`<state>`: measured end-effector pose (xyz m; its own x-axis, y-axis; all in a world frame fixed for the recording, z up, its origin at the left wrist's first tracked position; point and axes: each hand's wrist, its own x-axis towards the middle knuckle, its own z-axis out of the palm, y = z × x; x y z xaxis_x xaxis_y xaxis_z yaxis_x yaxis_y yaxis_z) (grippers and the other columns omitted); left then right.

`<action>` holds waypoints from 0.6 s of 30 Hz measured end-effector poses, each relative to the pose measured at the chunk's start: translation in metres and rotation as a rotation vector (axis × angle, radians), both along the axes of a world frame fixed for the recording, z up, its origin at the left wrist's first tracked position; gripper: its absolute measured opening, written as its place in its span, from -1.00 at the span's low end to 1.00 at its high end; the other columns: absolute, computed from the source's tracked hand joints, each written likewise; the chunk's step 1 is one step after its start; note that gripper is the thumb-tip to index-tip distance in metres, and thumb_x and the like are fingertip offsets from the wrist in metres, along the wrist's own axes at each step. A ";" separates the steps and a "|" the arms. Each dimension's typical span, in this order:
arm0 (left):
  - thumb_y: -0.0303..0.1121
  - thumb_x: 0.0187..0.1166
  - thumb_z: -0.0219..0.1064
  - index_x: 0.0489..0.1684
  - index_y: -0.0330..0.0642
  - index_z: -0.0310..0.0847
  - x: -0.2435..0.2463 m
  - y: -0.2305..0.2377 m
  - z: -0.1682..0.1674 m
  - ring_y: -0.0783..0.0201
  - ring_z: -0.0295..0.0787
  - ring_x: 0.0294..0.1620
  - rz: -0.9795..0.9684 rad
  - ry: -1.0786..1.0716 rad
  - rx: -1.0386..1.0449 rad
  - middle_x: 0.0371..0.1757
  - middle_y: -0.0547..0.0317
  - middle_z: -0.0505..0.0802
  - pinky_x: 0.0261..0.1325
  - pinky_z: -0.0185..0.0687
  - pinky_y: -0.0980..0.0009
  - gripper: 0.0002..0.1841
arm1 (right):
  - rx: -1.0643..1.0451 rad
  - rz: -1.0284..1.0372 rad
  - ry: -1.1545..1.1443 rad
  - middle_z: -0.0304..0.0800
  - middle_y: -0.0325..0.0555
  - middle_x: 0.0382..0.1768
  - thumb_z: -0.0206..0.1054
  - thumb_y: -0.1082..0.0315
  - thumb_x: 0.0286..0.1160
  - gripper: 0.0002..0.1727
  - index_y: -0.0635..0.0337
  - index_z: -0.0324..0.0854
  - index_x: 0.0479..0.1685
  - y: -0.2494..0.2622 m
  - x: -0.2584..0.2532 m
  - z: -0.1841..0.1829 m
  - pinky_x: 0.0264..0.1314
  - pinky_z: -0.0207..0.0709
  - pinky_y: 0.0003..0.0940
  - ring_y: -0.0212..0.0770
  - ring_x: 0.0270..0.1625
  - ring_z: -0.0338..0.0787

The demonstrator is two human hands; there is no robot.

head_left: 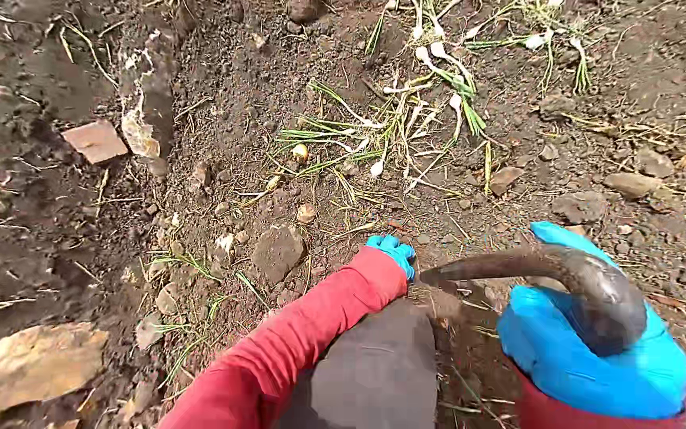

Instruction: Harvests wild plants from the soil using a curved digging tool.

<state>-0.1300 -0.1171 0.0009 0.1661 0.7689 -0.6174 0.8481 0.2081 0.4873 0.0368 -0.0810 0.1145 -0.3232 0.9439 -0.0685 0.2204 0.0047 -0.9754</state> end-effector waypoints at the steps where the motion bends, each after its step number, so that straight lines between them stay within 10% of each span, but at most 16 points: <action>1: -0.30 0.65 0.32 0.40 0.08 0.77 -0.018 -0.037 0.010 -0.08 0.43 0.70 0.223 0.128 0.117 0.61 0.12 0.67 0.69 0.22 -0.16 -0.63 | 0.042 0.033 -0.066 0.83 -0.32 -0.06 0.29 0.40 0.35 -0.39 0.18 0.46 0.53 0.006 -0.001 -0.007 -0.52 0.60 -0.56 -0.53 -0.44 0.69; 3: -0.08 0.44 0.52 0.45 0.08 0.72 -0.058 -0.092 0.014 -0.06 0.55 0.61 0.677 0.498 0.161 0.48 0.06 0.76 0.66 0.34 -0.13 -0.46 | 0.045 0.101 -0.274 0.82 -0.15 0.08 0.26 0.38 0.36 -0.33 0.09 0.45 0.62 0.012 -0.006 -0.042 -0.21 0.70 -0.40 -0.43 -0.18 0.78; 6: 0.24 -0.11 0.73 0.90 -0.11 0.06 -0.110 -0.122 -0.013 -0.27 0.32 0.74 0.833 0.630 -0.228 0.73 -0.30 0.43 0.80 0.08 -0.21 0.36 | 0.000 0.180 -0.367 0.83 -0.02 0.17 0.32 0.34 0.27 -0.30 -0.02 0.52 0.61 0.010 -0.025 -0.048 0.01 0.71 -0.17 -0.28 0.02 0.84; 12: 0.26 -0.36 0.75 0.89 0.22 0.11 -0.109 -0.130 -0.027 -0.36 0.57 0.47 0.774 0.656 -0.116 0.57 -0.39 0.55 0.38 0.46 -0.38 0.41 | -0.012 0.170 0.082 0.83 -0.33 -0.16 0.28 0.47 0.32 -0.36 0.10 0.49 0.55 -0.013 -0.095 -0.020 -0.61 0.56 -0.52 -0.49 -0.56 0.62; 15: 0.30 -0.39 0.73 0.77 0.20 0.37 -0.128 -0.153 0.046 -0.38 0.63 0.42 0.719 0.793 -0.007 0.51 -0.40 0.63 0.34 0.47 -0.39 0.29 | 0.057 0.320 -0.019 0.87 -0.16 0.19 0.34 0.48 0.26 -0.35 0.18 0.58 0.52 -0.020 -0.097 -0.045 0.00 0.79 -0.45 -0.44 -0.02 0.87; 17: 0.17 0.40 0.53 0.97 0.15 -0.08 -0.157 -0.122 0.164 -0.34 0.18 0.81 0.583 0.825 -0.571 0.83 -0.31 0.27 0.75 0.03 -0.26 0.09 | 0.118 0.362 0.023 0.83 -0.04 0.28 0.38 0.46 0.28 -0.39 0.42 0.55 0.45 -0.020 -0.076 -0.035 0.24 0.73 -0.50 -0.46 0.18 0.83; 18: 0.05 0.51 0.46 0.82 -0.15 0.27 -0.172 -0.134 0.199 -0.55 0.30 0.68 0.521 0.865 -0.430 0.65 -0.55 0.47 0.70 0.01 -0.39 -0.13 | 0.096 0.360 0.038 0.82 -0.04 0.28 0.40 0.45 0.32 -0.40 0.49 0.52 0.44 -0.021 -0.065 -0.029 0.27 0.70 -0.56 -0.53 0.17 0.80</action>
<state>-0.3016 -0.2515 0.1998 -0.7349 0.3120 -0.6022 0.6273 0.6502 -0.4287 -0.0283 -0.1022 0.0851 -0.6358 0.7711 0.0331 0.1520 0.1671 -0.9741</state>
